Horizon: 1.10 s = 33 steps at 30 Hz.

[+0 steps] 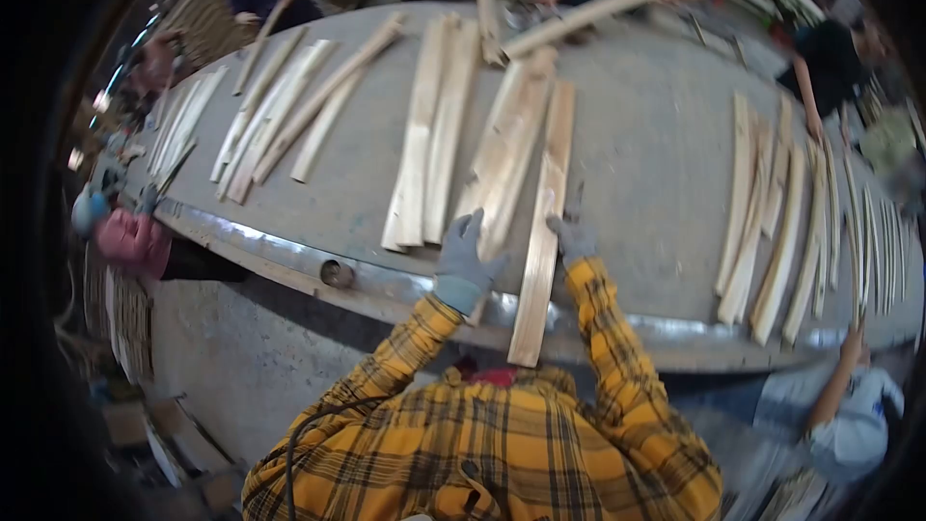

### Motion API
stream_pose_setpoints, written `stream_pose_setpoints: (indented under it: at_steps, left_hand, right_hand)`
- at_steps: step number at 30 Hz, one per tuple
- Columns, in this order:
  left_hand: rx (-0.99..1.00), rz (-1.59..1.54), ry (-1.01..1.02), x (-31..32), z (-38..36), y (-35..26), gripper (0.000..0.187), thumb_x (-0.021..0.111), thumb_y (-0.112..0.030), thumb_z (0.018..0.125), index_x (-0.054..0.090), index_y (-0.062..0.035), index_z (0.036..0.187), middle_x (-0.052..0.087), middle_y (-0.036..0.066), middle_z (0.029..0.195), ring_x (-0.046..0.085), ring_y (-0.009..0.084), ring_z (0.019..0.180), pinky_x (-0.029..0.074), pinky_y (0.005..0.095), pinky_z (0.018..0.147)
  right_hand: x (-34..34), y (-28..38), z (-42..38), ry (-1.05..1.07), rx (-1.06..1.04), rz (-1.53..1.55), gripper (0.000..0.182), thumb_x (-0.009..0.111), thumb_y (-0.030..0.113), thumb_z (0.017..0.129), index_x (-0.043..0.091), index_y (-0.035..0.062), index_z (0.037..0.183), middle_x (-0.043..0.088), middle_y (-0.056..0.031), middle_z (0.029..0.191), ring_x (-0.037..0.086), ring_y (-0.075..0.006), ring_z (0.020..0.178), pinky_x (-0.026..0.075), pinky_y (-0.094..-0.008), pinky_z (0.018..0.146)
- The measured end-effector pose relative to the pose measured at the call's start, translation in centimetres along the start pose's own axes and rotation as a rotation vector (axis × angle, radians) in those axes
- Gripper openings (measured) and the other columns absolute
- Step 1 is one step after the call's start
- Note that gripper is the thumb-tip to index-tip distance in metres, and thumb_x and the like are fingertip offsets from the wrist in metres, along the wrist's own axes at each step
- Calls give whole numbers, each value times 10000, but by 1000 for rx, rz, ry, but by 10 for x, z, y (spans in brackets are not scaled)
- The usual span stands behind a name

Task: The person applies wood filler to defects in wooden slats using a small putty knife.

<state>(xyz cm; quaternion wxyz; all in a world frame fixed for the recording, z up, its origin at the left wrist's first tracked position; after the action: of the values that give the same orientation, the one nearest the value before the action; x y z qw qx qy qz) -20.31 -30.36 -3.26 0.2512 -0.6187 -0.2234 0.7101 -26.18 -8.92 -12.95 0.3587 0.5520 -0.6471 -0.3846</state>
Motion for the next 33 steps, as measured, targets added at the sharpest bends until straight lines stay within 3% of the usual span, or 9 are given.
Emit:
stream_pose_setpoints:
  at_steps: [2, 9, 11, 15, 17, 19, 26, 31, 33]
  left_hand:
    - [-120, -276, 272, 11, -20, -8, 732, 706, -394, 705, 404, -100, 1303, 522, 120, 1076, 561, 284, 925, 474, 374, 811]
    - [-123, 106, 762, 70, -82, -45, 1026, 745, -514, 599, 223, -129, 1395, 501, 191, 1205, 542, 341, 1062, 426, 398, 914]
    - [-144, 83, 737, 81, -86, -45, 1047, 759, -479, 592, 194, -130, 1401, 496, 190, 1204, 534, 338, 1073, 425, 401, 915]
    - [-195, 151, 661, 88, -83, -45, 1001, 757, -377, 629, 161, -126, 1394, 490, 155, 1179, 535, 315, 1057, 459, 415, 847]
    - [-197, 277, 658, 80, -85, -39, 906, 726, -344, 682, 187, -120, 1375, 495, 123, 1156, 550, 296, 1022, 495, 423, 777]
    - [-112, 273, 465, 70, -90, -19, 695, 691, -254, 722, 323, -133, 1299, 505, 108, 1066, 560, 279, 959, 508, 413, 722]
    - [22, 413, 416, 37, -111, -9, 561, 639, -159, 726, 439, -184, 1249, 511, 90, 1011, 559, 272, 853, 502, 394, 673]
    - [42, 402, 453, 23, -112, -16, 697, 615, -98, 699, 370, -220, 1340, 521, 110, 982, 535, 302, 886, 478, 422, 737]
    - [54, 390, 443, 17, -112, -14, 724, 599, -88, 678, 366, -220, 1351, 533, 111, 932, 530, 310, 868, 469, 419, 749]
  right_hand:
    - [-18, -3, -21, -12, -69, 107, 314, 685, 69, 769, 578, -54, 1037, 633, -60, 828, 585, -102, 682, 466, -202, 578]
    - [-39, -6, -40, -181, -139, 302, 386, 669, -5, 765, 520, -54, 1117, 637, -103, 934, 616, -153, 751, 517, -242, 655]
    - [-40, 11, -46, -364, -90, 254, 289, 693, 112, 787, 588, -15, 1025, 618, -9, 780, 417, -35, 426, 303, -181, 343]
    - [-58, 7, -46, -323, 204, 84, 293, 700, 151, 787, 603, 6, 1022, 621, 2, 784, 406, -55, 424, 289, -179, 355]
    - [-67, -6, -44, -254, -101, 62, 303, 680, 201, 811, 608, 16, 1039, 619, -6, 775, 425, -53, 454, 306, -172, 380]
    - [-74, -4, -58, -299, -66, -155, 255, 614, 195, 857, 598, 15, 1038, 603, 0, 800, 539, -83, 734, 434, -215, 701]
    - [-63, -31, -81, -294, 35, -193, 342, 579, 273, 882, 585, 12, 1104, 629, -21, 786, 536, -75, 709, 439, -215, 683]
    - [-48, -22, -99, -236, -5, -14, 363, 547, 341, 895, 572, 64, 1128, 623, 10, 794, 430, -47, 515, 344, -195, 425]
    - [-58, -35, -88, -301, -82, -40, 361, 557, 352, 886, 617, 51, 1077, 637, -53, 763, 547, -114, 698, 447, -265, 650]
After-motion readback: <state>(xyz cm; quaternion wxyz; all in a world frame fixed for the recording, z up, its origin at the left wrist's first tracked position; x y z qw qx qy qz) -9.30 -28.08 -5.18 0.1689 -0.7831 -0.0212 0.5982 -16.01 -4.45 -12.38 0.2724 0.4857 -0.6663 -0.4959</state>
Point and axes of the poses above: each hand's wrist, its own z-axis towards the middle knuckle, its own x-axis out of the palm, y = z × x, the point moved 2 cm from there along z, towards the middle knuckle
